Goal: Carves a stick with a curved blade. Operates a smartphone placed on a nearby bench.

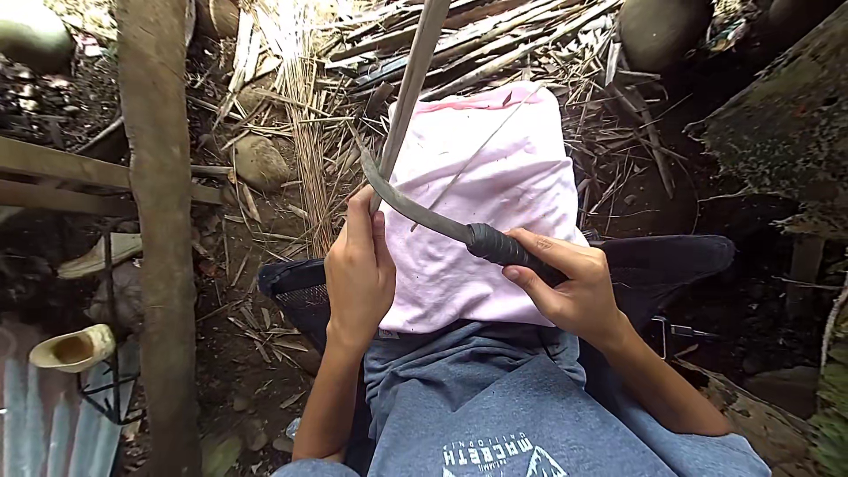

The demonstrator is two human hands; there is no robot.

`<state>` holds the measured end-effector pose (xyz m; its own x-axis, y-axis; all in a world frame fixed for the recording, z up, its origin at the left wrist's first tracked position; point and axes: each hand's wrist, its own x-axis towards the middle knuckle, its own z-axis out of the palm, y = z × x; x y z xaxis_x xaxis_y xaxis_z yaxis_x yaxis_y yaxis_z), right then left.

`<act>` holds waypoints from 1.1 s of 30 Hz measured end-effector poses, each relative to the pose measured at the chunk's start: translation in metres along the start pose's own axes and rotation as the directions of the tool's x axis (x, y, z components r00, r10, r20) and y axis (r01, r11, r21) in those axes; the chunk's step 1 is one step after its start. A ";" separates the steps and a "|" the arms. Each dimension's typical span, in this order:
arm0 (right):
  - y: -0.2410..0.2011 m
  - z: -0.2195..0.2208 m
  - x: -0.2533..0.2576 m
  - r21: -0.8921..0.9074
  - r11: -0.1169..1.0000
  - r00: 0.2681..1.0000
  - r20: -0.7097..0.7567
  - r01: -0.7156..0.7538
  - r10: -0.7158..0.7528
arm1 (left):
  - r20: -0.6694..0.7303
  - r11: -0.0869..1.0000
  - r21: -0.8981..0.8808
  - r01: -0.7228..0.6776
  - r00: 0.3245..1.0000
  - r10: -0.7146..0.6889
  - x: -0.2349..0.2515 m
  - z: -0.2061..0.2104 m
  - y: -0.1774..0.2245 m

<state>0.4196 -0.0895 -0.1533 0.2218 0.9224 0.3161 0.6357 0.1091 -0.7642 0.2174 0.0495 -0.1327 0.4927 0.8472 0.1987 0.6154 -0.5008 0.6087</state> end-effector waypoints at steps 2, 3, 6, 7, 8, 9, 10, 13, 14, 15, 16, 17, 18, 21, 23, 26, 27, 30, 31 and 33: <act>-0.002 0.002 -0.002 0.010 0.999 0.999 -0.008 -0.037 0.037 | -0.032 0.996 0.078 -0.036 0.999 0.038 -0.003 0.006 0.007; -0.003 0.003 -0.002 0.006 0.999 0.999 -0.008 -0.052 0.052 | -0.038 0.992 0.113 -0.057 0.997 0.061 -0.005 0.010 0.011; -0.006 0.006 0.004 -0.018 0.995 0.995 -0.001 -0.097 0.097 | -0.001 0.984 0.151 -0.090 0.996 0.091 -0.007 0.017 0.014; -0.006 0.007 0.006 -0.029 0.994 0.994 0.000 -0.106 0.106 | 0.010 0.982 0.157 -0.100 0.995 0.100 -0.007 0.020 0.013; -0.005 0.009 0.008 -0.038 0.993 0.994 0.000 -0.113 0.113 | 0.021 0.981 0.159 -0.112 0.994 0.110 -0.008 0.022 0.013; -0.005 0.011 0.010 -0.046 0.992 0.993 -0.002 -0.120 0.120 | 0.027 0.980 0.156 -0.121 0.993 0.119 -0.008 0.026 0.012; -0.005 0.012 0.013 -0.050 0.991 0.992 -0.003 -0.124 0.124 | 0.034 0.982 0.143 -0.125 0.992 0.122 -0.008 0.028 0.010; -0.003 0.012 0.013 -0.039 0.991 0.992 0.021 -0.127 0.128 | 0.080 0.996 0.057 -0.074 0.994 0.069 -0.003 0.021 -0.001; -0.003 0.010 0.011 -0.029 0.992 0.992 0.035 -0.124 0.125 | 0.085 0.999 0.035 -0.042 0.996 0.038 -0.001 0.015 -0.006; -0.004 0.008 0.008 -0.018 0.992 0.991 0.048 -0.123 0.124 | 0.073 1.000 0.023 -0.022 0.997 0.020 0.001 0.010 -0.011; -0.005 0.006 0.005 -0.009 0.992 0.990 0.057 -0.129 0.129 | 0.053 1.000 0.018 -0.014 0.998 0.013 0.002 0.007 -0.015; -0.006 0.005 0.002 -0.005 0.991 0.989 0.059 -0.135 0.136 | 0.037 1.000 0.021 -0.015 0.999 0.014 0.002 0.007 -0.014; -0.005 0.005 0.001 -0.004 0.991 0.989 0.055 -0.136 0.136 | 0.030 0.999 0.035 -0.020 0.999 0.019 0.001 0.008 -0.012; -0.001 0.009 0.002 0.012 0.989 0.989 0.032 -0.148 0.147 | 0.007 0.996 0.075 -0.054 0.999 0.054 -0.003 0.019 -0.002; 0.000 0.012 0.004 0.015 0.987 0.987 0.023 -0.161 0.160 | -0.003 0.991 0.102 -0.082 0.997 0.082 -0.003 0.022 0.000; -0.002 0.017 0.009 0.024 0.986 0.987 0.013 -0.163 0.163 | -0.018 0.984 0.146 -0.107 0.994 0.111 -0.003 0.023 -0.002; -0.003 0.018 0.011 0.027 0.986 0.987 0.014 -0.162 0.162 | -0.021 0.982 0.152 -0.111 0.993 0.116 -0.003 0.023 -0.002; -0.005 0.018 0.018 0.018 0.987 0.987 0.021 -0.159 0.158 | -0.005 0.989 0.106 -0.099 0.995 0.100 -0.004 0.024 -0.003; -0.005 0.016 0.018 0.016 0.988 0.988 0.023 -0.151 0.150 | 0.005 0.995 0.058 -0.082 0.997 0.082 -0.003 0.022 -0.005; -0.003 0.013 0.015 0.015 0.992 0.992 0.032 -0.126 0.125 | 0.024 0.999 -0.039 -0.035 0.999 0.036 0.001 0.014 -0.012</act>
<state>0.4119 -0.0711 -0.1533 0.2757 0.9403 0.1997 0.5918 -0.0023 -0.8061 0.2187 0.0538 -0.1510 0.5292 0.8242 0.2015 0.5732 -0.5224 0.6313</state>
